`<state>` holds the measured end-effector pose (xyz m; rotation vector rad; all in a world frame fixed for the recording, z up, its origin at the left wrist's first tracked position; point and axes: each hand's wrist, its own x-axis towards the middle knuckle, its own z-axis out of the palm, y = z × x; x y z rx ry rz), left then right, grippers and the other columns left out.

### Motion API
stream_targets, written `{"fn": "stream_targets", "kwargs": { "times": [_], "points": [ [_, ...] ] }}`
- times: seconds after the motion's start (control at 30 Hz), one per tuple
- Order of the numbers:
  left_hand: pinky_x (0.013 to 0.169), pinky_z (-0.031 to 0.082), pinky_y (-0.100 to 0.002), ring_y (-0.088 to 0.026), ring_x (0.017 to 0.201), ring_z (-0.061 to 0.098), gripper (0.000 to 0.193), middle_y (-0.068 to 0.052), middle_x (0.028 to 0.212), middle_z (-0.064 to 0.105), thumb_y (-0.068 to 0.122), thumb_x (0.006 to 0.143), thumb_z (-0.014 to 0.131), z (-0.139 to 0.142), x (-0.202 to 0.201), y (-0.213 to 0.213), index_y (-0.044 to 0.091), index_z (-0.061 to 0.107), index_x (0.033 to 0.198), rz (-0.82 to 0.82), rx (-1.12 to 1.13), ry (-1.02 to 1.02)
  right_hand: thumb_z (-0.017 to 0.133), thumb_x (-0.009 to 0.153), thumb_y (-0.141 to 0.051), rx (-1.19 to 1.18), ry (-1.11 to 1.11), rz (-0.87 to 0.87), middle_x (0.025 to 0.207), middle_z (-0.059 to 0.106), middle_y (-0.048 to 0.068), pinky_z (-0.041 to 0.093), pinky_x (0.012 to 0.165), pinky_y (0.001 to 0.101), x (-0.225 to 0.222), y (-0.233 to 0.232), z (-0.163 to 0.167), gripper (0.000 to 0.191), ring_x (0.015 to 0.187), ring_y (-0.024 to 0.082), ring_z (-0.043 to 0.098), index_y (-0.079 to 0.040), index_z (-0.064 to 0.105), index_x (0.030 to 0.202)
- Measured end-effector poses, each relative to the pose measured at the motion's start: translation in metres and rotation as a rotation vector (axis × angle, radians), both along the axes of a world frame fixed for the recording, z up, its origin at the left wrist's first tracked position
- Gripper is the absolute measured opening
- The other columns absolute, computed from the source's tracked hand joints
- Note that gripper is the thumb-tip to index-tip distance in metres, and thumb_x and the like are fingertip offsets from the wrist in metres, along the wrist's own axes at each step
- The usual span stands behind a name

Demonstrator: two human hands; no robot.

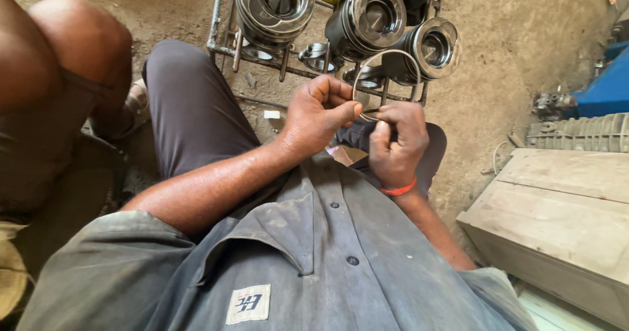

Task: The person sits on the floor and installs piston rings onto several engine pistons arranged on a metal rack. They handle each piston individually, placing rings into grooves and adjusting them by hand.

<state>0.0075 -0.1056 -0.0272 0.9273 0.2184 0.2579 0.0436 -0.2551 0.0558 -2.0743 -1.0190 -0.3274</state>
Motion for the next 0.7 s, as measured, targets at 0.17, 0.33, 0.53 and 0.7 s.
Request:
{"fn": "stream_targets", "kwargs": {
  "times": [0.17,0.33,0.53,0.7],
  "points": [
    [0.071,0.062,-0.027,-0.012,0.08,0.072,0.024,-0.007,0.094,0.074,0.005,0.092,0.075,0.001,-0.003,0.005,-0.001,0.064,0.112,-0.093,-0.17,-0.063,0.05,0.101,0.005,0.191,0.066,0.02,0.113,0.06,0.013,0.051,0.092,0.0331,-0.009,-0.004,-0.016,0.014,0.097,0.024,0.059,-0.001,0.054,0.112],
    [0.069,0.062,-0.027,-0.014,0.077,0.072,0.021,-0.008,0.09,0.074,0.004,0.091,0.074,0.005,-0.009,0.02,-0.001,0.064,0.109,-0.044,-0.204,0.031,0.049,0.113,-0.007,0.474,0.37,0.097,0.125,0.056,0.013,0.049,0.073,0.0227,-0.009,0.002,-0.02,0.006,0.076,0.01,0.053,-0.004,0.051,0.117],
    [0.066,0.062,-0.029,-0.016,0.074,0.072,0.016,-0.01,0.088,0.073,0.002,0.091,0.076,0.004,-0.024,0.081,-0.001,0.065,0.102,0.258,-0.045,0.051,0.057,0.117,-0.014,0.757,0.485,0.245,0.121,0.06,0.015,0.047,0.068,0.0211,0.01,0.004,-0.015,0.009,0.07,0.01,0.054,-0.006,0.053,0.122],
    [0.064,0.064,-0.032,-0.018,0.072,0.074,0.016,-0.01,0.088,0.073,0.001,0.091,0.076,0.0,-0.023,0.125,0.002,0.063,0.101,0.387,-0.179,0.166,0.059,0.115,-0.013,0.738,0.515,0.302,0.119,0.06,0.015,0.047,0.067,0.0205,0.016,0.006,-0.02,0.012,0.073,0.01,0.056,-0.006,0.053,0.122]
  ]
}}
